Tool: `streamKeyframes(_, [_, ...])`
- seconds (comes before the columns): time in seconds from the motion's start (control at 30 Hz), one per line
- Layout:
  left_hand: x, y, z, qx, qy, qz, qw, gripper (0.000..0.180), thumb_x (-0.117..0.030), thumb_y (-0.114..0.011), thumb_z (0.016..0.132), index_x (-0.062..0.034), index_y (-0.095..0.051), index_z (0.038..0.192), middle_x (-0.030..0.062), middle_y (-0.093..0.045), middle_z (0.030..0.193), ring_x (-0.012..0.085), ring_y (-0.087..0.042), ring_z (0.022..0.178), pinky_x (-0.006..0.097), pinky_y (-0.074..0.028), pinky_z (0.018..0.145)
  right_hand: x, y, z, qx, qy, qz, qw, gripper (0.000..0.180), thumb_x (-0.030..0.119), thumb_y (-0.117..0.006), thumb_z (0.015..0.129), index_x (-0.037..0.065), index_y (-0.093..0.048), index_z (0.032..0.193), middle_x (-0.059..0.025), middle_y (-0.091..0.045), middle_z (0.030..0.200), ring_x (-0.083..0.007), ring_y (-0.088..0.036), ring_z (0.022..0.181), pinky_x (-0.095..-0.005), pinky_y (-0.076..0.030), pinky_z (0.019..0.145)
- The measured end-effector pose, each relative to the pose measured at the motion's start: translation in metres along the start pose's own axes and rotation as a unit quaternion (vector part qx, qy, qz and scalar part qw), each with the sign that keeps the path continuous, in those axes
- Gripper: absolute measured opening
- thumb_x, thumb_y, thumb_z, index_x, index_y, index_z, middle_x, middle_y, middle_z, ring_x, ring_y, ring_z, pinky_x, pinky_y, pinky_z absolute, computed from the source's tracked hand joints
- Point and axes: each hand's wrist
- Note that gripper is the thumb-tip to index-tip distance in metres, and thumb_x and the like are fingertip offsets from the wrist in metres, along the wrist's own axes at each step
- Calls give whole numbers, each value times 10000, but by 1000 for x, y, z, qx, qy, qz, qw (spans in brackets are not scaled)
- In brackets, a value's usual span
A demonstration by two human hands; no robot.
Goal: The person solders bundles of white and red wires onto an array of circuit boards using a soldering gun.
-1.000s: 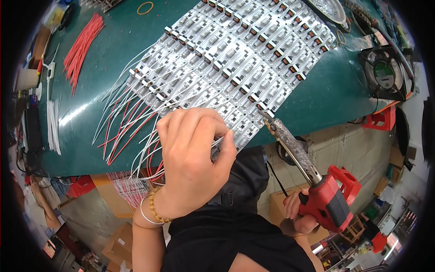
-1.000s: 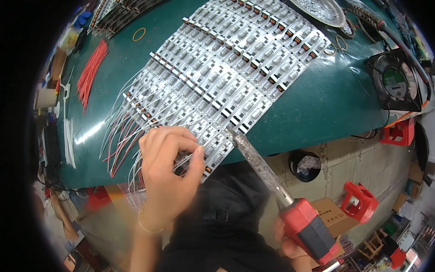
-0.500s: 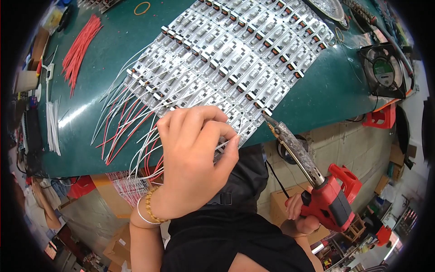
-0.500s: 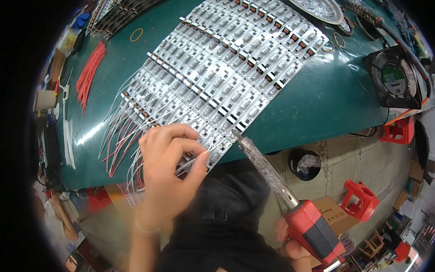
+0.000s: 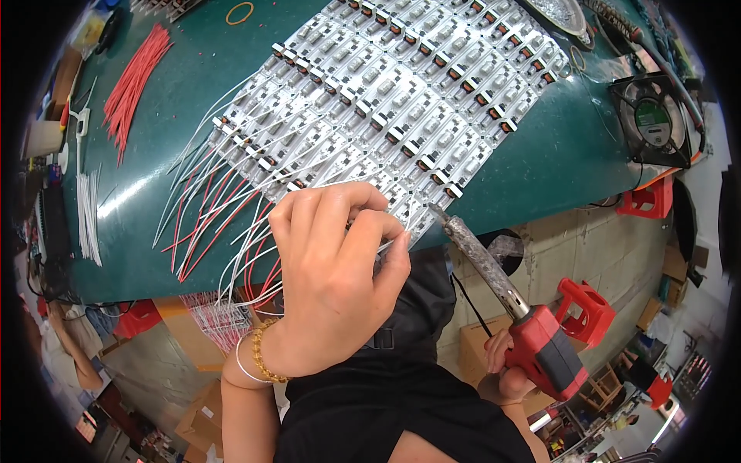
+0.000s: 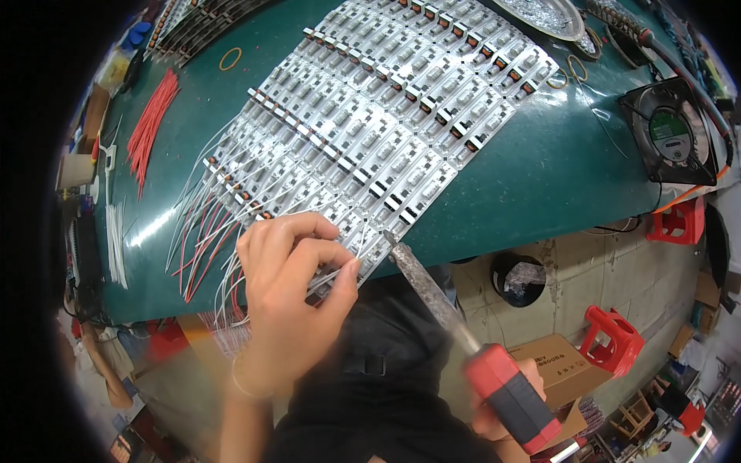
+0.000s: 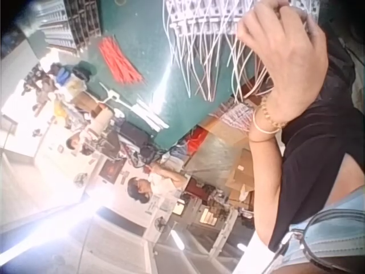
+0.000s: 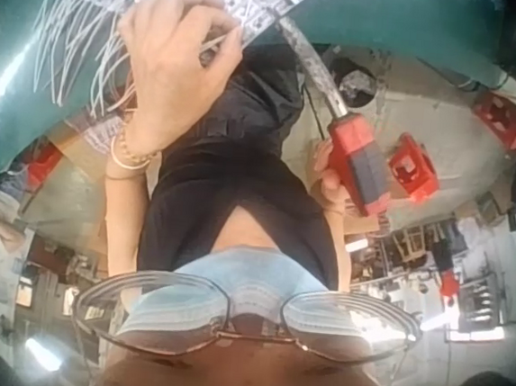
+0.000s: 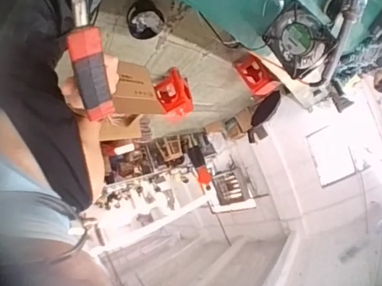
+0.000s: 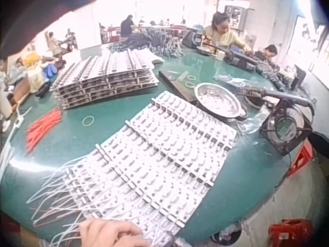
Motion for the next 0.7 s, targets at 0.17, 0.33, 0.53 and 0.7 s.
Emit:
streamKeyframes(0.17, [1, -3, -1, -8, -9, 4, 1000, 188, -42, -747, 695, -79, -607, 816, 46, -580, 984, 254, -528, 915, 418, -338, 871, 29, -15, 13, -32, -64, 242, 968, 658, 691, -746, 723, 81, -538, 591, -17, -550, 564, -177, -563, 524, -302, -424, 494])
streamKeyframes(0.33, [1, -3, 0, -10, -10, 2, 1000, 187, -42, -747, 694, -79, -607, 811, 48, -579, 981, 255, -529, 916, 417, -340, 869, 18, -16, 21, 40, 62, 229, 971, 825, 633, -651, 846, -22, -447, 1306, 16, -462, 530, -128, -465, 439, -268, -390, 466])
streamKeyframes(0.53, [4, -3, -1, -16, 6, 4, 1000, 193, -55, -775, 691, -94, -643, 827, 39, -611, 990, 238, -552, 940, 387, -344, 877, 17, -25, 42, 79, 119, 261, 955, 827, 648, -597, 877, -26, -420, 1324, 15, -454, 529, -124, -454, 432, -264, -397, 468])
streamKeyframes(0.7, [13, 14, -4, -43, -44, -58, 996, 274, -116, -776, 703, -54, -598, 901, 81, -564, 1007, 279, -534, 926, 429, -393, 855, 15, -36, 47, 38, 145, 313, 938, 854, 661, -575, 882, -42, -393, 1332, 5, -458, 534, -127, -448, 419, -268, -401, 452])
Point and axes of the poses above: each hand's wrist, its own z-axis towards the middle knuckle, its own y-axis out of the back of the hand, x = y × z
